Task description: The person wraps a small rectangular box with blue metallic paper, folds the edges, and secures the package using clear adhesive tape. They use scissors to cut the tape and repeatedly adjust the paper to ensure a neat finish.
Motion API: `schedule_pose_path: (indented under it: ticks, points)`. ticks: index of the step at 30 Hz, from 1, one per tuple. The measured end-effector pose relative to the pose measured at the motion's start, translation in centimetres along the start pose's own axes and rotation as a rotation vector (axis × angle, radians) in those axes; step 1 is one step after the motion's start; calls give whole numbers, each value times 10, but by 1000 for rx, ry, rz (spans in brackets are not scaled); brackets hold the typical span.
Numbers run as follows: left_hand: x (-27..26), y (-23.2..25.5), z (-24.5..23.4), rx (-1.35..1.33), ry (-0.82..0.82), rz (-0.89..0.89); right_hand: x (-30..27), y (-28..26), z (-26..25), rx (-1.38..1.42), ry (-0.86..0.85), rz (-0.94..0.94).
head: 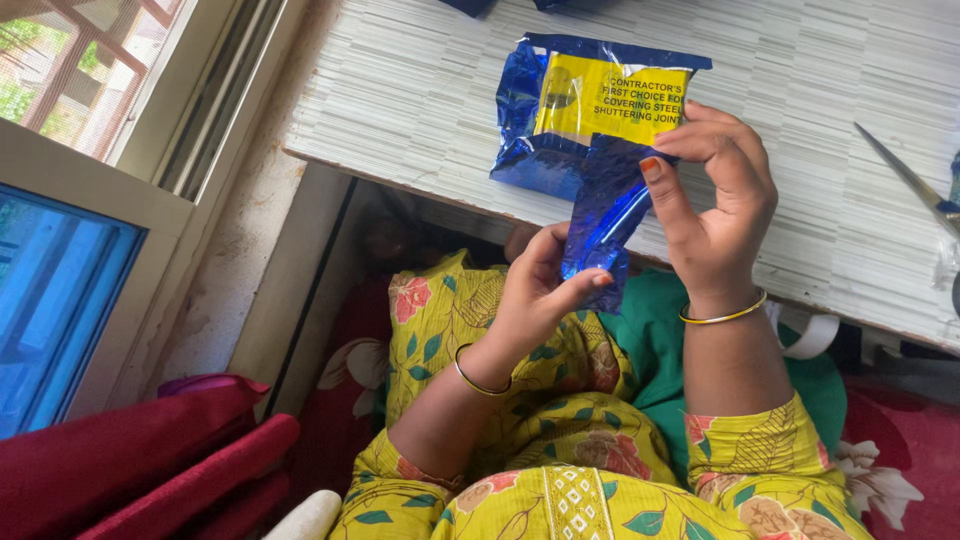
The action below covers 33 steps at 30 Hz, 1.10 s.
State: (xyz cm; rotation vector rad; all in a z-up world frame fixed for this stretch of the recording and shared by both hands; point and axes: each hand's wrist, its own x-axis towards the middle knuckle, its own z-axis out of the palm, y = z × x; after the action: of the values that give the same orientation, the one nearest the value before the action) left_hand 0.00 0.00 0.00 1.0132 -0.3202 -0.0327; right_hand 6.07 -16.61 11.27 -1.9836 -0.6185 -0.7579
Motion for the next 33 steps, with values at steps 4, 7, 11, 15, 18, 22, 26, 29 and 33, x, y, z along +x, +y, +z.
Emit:
schedule_pose_path:
  ticks: [4,7,11,15,18,22,26,29,33]
  points:
    - [4,14,7,9,7,-252,-1,-2,-2,6,-23,-17]
    - [7,21,9,47,-45,-233,-1,-2,-2,17,-19,-10]
    - [7,24,6,150,-47,-240,-4,-3,0,-21,-6,-20]
    - [5,16,6,58,15,-281,-2,-5,2,-94,34,-42]
    - [6,1,5,179,38,-147,-2,-2,2,-123,41,-68]
    - [5,-15,1,74,63,-161,-2,1,4,-117,43,-65]
    - [6,-22,-1,-15,95,-269,-4,3,4,-125,45,-68]
    - [7,-22,-4,-17,97,-285,-4,6,6,-113,48,-72]
    - [7,-19,-7,-53,95,-252,-4,7,7,-136,45,-82]
